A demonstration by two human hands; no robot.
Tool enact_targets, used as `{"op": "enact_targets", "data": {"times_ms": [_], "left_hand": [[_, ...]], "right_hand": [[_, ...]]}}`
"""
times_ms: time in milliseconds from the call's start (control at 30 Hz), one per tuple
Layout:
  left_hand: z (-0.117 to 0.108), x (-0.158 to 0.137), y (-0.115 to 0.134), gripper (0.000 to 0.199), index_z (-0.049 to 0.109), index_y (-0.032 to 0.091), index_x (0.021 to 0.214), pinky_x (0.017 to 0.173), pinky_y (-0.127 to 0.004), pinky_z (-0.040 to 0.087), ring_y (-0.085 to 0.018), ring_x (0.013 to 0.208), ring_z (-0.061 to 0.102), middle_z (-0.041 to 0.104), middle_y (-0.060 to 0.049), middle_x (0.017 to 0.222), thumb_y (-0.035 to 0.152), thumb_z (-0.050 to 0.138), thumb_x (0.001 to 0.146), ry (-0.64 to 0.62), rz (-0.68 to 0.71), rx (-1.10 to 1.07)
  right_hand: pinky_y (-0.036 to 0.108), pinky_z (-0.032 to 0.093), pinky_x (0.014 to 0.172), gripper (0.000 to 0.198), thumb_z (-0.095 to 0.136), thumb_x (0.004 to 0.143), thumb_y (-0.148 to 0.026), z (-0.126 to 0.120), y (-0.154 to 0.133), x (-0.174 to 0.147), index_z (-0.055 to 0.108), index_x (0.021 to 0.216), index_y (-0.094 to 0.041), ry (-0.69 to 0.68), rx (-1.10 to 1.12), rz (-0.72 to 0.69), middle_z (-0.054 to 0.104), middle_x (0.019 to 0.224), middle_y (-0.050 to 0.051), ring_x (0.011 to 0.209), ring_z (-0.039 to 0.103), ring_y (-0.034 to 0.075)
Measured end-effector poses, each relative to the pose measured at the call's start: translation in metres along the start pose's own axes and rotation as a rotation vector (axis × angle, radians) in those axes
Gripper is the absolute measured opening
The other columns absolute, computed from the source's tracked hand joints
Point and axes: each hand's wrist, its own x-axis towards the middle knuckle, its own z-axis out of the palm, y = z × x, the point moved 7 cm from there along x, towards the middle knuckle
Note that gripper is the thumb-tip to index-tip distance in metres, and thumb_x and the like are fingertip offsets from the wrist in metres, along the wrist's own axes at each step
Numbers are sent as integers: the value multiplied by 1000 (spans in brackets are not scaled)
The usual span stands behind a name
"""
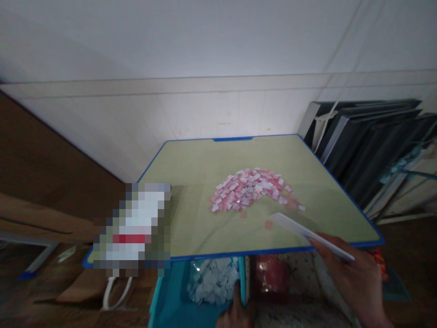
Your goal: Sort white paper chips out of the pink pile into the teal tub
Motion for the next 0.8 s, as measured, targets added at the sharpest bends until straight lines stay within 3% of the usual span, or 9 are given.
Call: {"op": "enact_targets", "data": {"times_ms": [133,267,400,567,733,800], "left_hand": [[-2,-2,0,53,45,41,117,69,-42,52,-26,85,61,24,-7,141,7,38,76,-8,11,-26],[-7,-4,0,47,52,37,111,71,-42,51,-26,86,61,25,-8,140,8,40,75,10,-9,-48],[-3,-2,-1,41,56,36,106,73,-41,51,-25,87,61,25,-6,140,11,38,79,13,2,-103],[-1,0,0,47,52,37,111,72,-41,51,-25,88,60,27,-7,140,7,38,76,21,31,-47],[-2,-2,0,52,48,40,114,73,-43,51,-26,88,60,26,-8,141,7,39,75,-9,28,-58],[-3,-3,1,54,45,41,116,72,-43,51,-27,91,59,29,-8,140,7,42,74,-3,51,-56]], "right_hand": [[24,51,56,24,59,71,-41,-24,25,31,68,79,-20,134,-186,21,71,72,0,64,66,19],[27,51,62,26,55,74,-42,-27,27,51,68,80,-20,91,-272,-86,70,75,1,68,66,21],[26,52,59,28,55,73,-44,-15,20,47,68,79,-20,-35,-269,-156,70,76,1,67,66,20],[26,52,58,27,57,73,-41,-20,23,42,67,79,-18,127,-234,-101,70,74,3,65,66,20],[24,52,57,23,56,74,-38,-5,7,27,68,78,-20,-19,-183,-179,71,72,1,60,66,18],[24,53,56,21,57,73,-38,-12,4,21,69,75,-20,25,-158,-173,71,71,1,59,66,18]]}}
